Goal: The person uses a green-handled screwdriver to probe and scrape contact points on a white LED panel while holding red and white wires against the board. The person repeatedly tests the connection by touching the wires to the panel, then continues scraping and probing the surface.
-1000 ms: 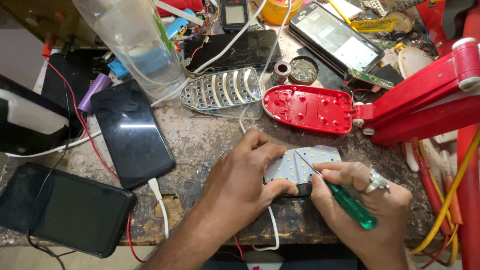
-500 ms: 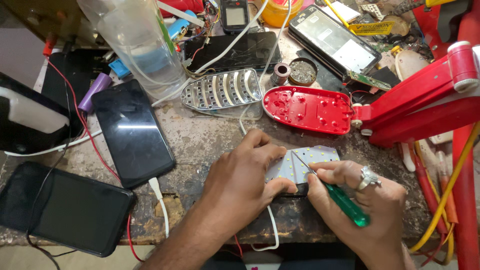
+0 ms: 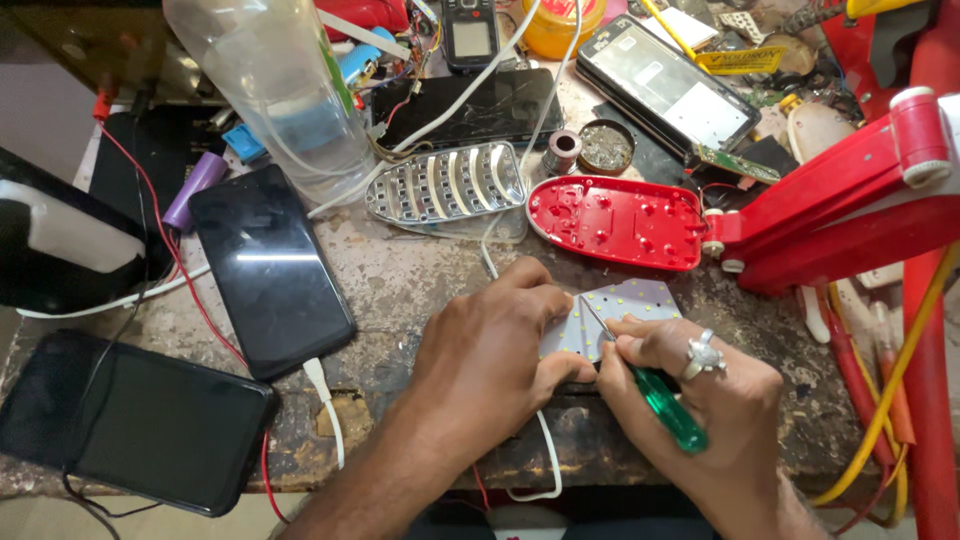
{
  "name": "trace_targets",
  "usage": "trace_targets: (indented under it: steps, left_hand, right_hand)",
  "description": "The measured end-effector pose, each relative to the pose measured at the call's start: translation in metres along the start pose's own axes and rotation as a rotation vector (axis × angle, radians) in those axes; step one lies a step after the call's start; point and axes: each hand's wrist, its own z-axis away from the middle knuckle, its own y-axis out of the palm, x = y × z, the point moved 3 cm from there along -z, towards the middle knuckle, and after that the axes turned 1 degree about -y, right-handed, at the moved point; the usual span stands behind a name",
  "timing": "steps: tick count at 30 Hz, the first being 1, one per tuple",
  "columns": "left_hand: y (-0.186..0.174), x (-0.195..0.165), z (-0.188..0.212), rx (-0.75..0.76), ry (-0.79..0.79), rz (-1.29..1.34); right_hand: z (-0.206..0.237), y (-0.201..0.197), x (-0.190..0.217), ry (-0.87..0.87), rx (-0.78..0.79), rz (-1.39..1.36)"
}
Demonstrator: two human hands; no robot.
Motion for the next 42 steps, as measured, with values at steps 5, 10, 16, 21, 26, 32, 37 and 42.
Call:
trace_targets:
  steps: [5,10,16,21,26,32,37,42]
  left_hand:
    - [0.0,-0.001,0.002,-0.025,0.041,-0.016]
    - [0.0,0.0,0.003,-0.004,-0.02,0.025]
    - [-0.002,0.001,0.001,-0.007,-0.015,0.044]
    - [-0.002,0.001,0.002,-0.001,-0.022,0.041]
    - [-0.002,0.002,0.003,-0.021,0.012,0.046]
    - [0.004,0.001,0.003,-0.035,0.049,0.042]
    - [0.002,-0.001,0.003,-0.02,0.048,0.028]
    - [-0.001,-0.001,0.004,0.054,-0.069,0.062]
  right_hand:
    - [0.003,0.003,0.002,-0.082,0.007,0.083]
    - [0.006,-0.003,-0.01,0.165,-0.048,-0.112]
    - [0.007,0.001,-0.017,0.133,-0.085,-0.128]
    - [0.007,0.001,-0.014,0.15,-0.056,-0.116]
    - [0.004,-0.002,-0.006,0.061,0.005,-0.005]
    - [0.005,0.0,0.003,-0.136,0.037,0.076]
    - [0.001,0.001,-0.002,-0.056,0.057,0.084]
    - [0.0,-0.005,-0.014,0.208,-0.07,-0.16]
